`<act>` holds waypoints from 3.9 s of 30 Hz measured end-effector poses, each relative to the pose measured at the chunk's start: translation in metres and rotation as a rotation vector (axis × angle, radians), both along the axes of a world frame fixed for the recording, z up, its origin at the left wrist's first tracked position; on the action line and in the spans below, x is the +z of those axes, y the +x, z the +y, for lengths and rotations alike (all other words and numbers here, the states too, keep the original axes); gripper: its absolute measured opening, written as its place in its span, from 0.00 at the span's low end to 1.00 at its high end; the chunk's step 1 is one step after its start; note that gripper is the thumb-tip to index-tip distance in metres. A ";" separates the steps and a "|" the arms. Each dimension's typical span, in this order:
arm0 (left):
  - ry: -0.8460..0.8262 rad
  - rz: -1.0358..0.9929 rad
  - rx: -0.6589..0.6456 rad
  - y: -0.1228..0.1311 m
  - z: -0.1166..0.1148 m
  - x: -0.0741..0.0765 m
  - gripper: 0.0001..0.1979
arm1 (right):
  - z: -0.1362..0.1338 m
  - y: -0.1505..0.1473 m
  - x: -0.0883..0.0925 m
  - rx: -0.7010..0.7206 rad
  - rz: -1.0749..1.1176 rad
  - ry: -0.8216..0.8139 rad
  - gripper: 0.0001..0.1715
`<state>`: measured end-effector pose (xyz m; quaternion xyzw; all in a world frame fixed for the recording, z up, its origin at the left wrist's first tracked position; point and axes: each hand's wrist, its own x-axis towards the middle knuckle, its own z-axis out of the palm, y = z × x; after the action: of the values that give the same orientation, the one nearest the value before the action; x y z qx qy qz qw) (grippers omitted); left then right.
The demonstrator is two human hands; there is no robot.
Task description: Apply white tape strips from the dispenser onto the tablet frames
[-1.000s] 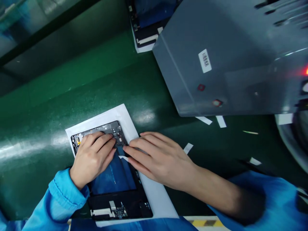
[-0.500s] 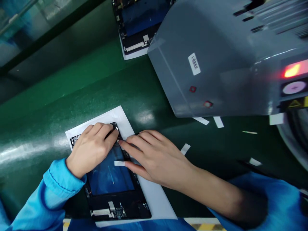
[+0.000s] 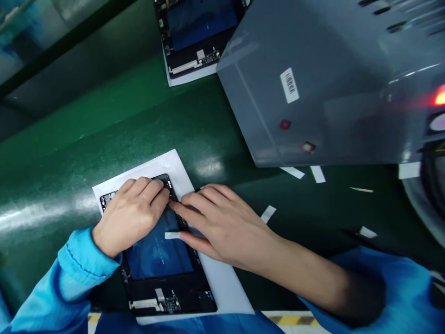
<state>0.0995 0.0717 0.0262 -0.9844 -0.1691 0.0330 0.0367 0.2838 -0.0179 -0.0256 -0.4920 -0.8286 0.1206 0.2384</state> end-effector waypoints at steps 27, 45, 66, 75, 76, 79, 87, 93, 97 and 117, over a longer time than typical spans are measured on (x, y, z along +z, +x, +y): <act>0.076 -0.155 0.077 -0.016 -0.024 -0.016 0.12 | 0.000 0.005 0.005 -0.013 0.176 0.081 0.13; -0.096 -0.287 0.200 -0.020 -0.023 -0.030 0.07 | 0.013 -0.017 -0.002 -0.111 -0.136 0.350 0.08; -0.105 -0.279 0.201 -0.018 -0.024 -0.029 0.08 | 0.010 -0.028 0.006 -0.109 -0.283 0.290 0.06; -0.116 -0.249 0.205 -0.018 -0.023 -0.030 0.09 | 0.012 -0.015 0.008 -0.173 -0.051 0.314 0.08; -0.119 -0.251 0.206 -0.018 -0.023 -0.030 0.09 | 0.012 -0.015 0.008 -0.167 -0.078 0.336 0.08; -0.116 -0.267 0.209 -0.018 -0.023 -0.029 0.09 | 0.012 -0.018 0.005 -0.139 -0.168 0.353 0.08; -0.101 -0.275 0.204 -0.018 -0.023 -0.029 0.08 | 0.009 -0.023 0.001 -0.118 -0.230 0.308 0.08; -0.104 -0.269 0.210 -0.018 -0.023 -0.030 0.08 | 0.009 -0.024 0.003 -0.109 -0.238 0.306 0.07; -0.105 -0.276 0.207 -0.017 -0.023 -0.032 0.07 | 0.008 -0.026 0.003 -0.123 -0.247 0.269 0.09; -0.606 -0.745 0.887 -0.089 -0.068 -0.003 0.18 | -0.024 -0.018 -0.001 -0.051 -0.236 0.173 0.17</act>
<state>0.0102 0.0035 0.0234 -0.7335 -0.5437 -0.2521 -0.3207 0.2660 -0.0421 -0.0262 -0.5010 -0.8455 -0.0158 0.1840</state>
